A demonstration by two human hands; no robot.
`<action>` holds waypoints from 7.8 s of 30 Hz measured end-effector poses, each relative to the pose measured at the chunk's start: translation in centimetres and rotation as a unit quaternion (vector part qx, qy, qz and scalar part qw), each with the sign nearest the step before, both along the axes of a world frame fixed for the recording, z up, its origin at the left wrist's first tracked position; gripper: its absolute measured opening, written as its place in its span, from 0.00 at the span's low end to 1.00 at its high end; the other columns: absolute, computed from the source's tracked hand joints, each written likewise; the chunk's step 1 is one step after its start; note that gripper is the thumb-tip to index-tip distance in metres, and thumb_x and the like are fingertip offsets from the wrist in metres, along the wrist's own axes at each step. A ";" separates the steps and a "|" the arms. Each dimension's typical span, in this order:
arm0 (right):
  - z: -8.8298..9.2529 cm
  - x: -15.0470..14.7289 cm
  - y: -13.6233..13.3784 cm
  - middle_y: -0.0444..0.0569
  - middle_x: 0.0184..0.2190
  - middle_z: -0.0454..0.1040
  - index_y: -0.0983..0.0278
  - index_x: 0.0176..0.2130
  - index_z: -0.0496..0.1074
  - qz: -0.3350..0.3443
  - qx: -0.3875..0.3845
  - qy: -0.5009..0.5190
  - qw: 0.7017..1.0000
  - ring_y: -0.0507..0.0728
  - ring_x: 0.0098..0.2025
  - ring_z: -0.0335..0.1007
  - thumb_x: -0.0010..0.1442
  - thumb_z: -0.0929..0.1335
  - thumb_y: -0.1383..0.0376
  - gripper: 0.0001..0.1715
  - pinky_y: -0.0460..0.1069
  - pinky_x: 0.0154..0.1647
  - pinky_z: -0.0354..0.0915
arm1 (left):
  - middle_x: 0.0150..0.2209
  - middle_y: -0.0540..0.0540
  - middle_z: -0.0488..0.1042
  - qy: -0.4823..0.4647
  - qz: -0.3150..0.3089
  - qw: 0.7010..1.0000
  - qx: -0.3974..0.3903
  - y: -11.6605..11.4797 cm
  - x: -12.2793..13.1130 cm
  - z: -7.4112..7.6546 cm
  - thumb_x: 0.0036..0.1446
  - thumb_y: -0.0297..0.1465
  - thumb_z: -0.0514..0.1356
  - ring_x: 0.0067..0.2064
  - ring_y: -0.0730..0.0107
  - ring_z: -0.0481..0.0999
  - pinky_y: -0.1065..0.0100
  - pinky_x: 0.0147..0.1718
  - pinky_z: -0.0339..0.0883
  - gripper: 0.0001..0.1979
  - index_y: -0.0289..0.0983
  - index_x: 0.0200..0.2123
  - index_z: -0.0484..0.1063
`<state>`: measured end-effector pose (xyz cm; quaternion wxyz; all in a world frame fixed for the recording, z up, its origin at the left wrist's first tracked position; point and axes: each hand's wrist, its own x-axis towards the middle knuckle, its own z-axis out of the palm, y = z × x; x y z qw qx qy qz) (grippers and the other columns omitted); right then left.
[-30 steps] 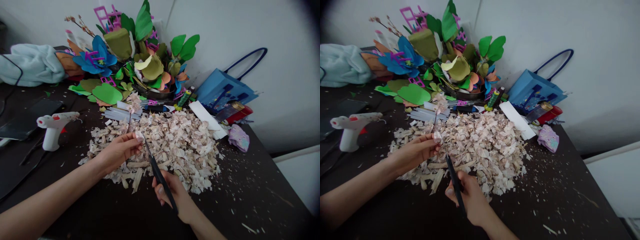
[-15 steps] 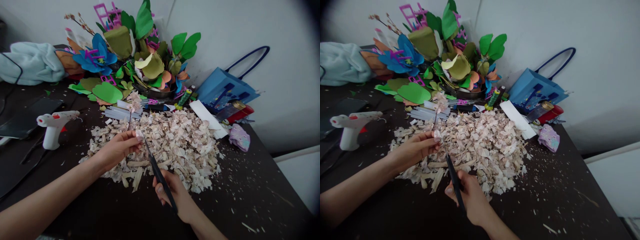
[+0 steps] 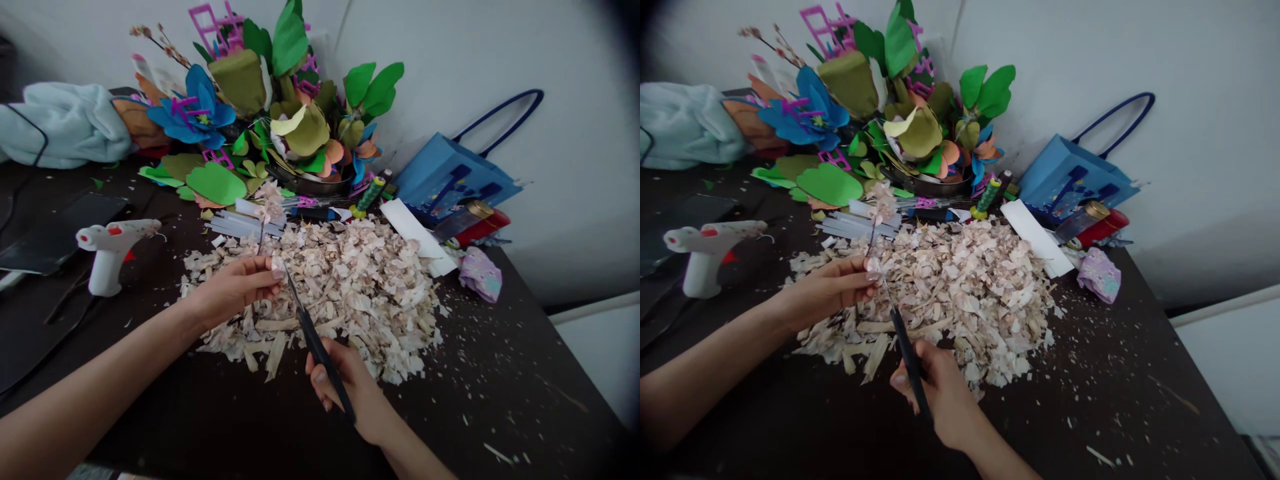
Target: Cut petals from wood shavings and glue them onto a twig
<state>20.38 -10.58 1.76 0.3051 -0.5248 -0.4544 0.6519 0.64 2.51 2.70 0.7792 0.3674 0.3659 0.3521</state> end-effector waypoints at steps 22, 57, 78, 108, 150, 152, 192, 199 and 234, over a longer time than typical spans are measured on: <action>-0.8 0.1 0.0 0.37 0.17 0.60 0.64 0.29 0.65 -0.023 0.020 0.010 0.999 0.46 0.17 0.54 0.53 0.70 0.44 0.27 0.43 0.17 0.55 | 0.32 0.44 0.79 0.022 -0.056 0.997 0.056 0.8 -1.1 0.0 0.49 0.29 0.69 0.32 0.72 0.77 0.73 0.32 0.71 0.08 0.35 0.30 0.72; -1.4 0.5 0.2 0.41 0.22 0.62 0.65 0.34 0.64 0.037 0.052 -0.006 0.998 0.49 0.22 0.58 0.55 0.65 0.37 0.33 0.46 0.23 0.58 | 0.25 0.50 0.74 0.025 0.028 0.998 0.044 0.3 -0.4 0.3 0.42 0.35 0.73 0.28 0.74 0.73 0.73 0.28 0.66 0.15 0.35 0.27 0.72; -1.6 0.4 0.3 0.42 0.23 0.62 0.66 0.34 0.65 0.030 0.047 -0.003 0.998 0.49 0.21 0.58 0.55 0.65 0.38 0.33 0.45 0.22 0.59 | 0.25 0.50 0.75 -0.019 0.102 0.995 -0.001 0.1 -0.1 -0.2 0.45 0.28 0.72 0.29 0.74 0.76 0.75 0.30 0.72 0.11 0.34 0.28 0.72; -0.6 0.9 0.8 0.40 0.20 0.61 0.64 0.31 0.62 0.010 0.002 0.023 1.000 0.47 0.20 0.56 0.53 0.66 0.37 0.33 0.44 0.21 0.57 | 0.26 0.50 0.74 0.006 0.086 0.996 0.009 0.1 0.1 -0.6 0.48 0.31 0.70 0.28 0.75 0.74 0.73 0.29 0.68 0.11 0.35 0.28 0.69; -0.6 1.2 0.3 0.42 0.22 0.64 0.65 0.33 0.66 0.055 0.042 -0.031 0.997 0.49 0.21 0.60 0.56 0.65 0.39 0.31 0.45 0.22 0.59 | 0.26 0.51 0.72 0.144 0.063 0.969 0.190 -0.6 0.4 -0.4 0.49 0.35 0.67 0.29 0.71 0.72 0.70 0.31 0.65 0.10 0.37 0.31 0.72; -0.6 1.2 0.3 0.42 0.22 0.64 0.65 0.32 0.66 0.053 0.041 -0.034 0.997 0.49 0.21 0.60 0.55 0.66 0.39 0.31 0.45 0.22 0.59 | 0.25 0.51 0.72 0.141 0.059 0.970 0.191 -0.6 0.4 -0.4 0.49 0.35 0.67 0.29 0.71 0.71 0.70 0.31 0.66 0.09 0.37 0.31 0.72; -1.1 1.1 0.5 0.40 0.20 0.63 0.65 0.32 0.65 -0.004 0.021 0.038 0.999 0.47 0.19 0.58 0.55 0.68 0.40 0.30 0.43 0.21 0.57 | 0.26 0.53 0.72 0.106 0.051 0.986 0.117 -0.5 0.4 -0.7 0.51 0.41 0.67 0.28 0.76 0.70 0.73 0.32 0.64 0.14 0.36 0.29 0.71; -1.3 1.0 0.7 0.40 0.20 0.63 0.65 0.32 0.64 -0.003 0.022 0.052 0.998 0.46 0.19 0.58 0.54 0.68 0.40 0.30 0.43 0.20 0.57 | 0.23 0.53 0.70 0.080 0.068 0.990 0.089 -0.4 0.4 -1.0 0.49 0.41 0.69 0.25 0.78 0.67 0.74 0.28 0.61 0.15 0.36 0.28 0.72; -2.4 1.3 0.9 0.39 0.19 0.60 0.63 0.32 0.64 -0.012 0.035 0.025 0.999 0.47 0.18 0.54 0.50 0.67 0.36 0.33 0.44 0.20 0.53 | 0.24 0.52 0.73 0.044 0.067 0.997 0.013 0.0 0.2 -0.6 0.49 0.37 0.70 0.27 0.77 0.70 0.74 0.28 0.63 0.14 0.36 0.30 0.70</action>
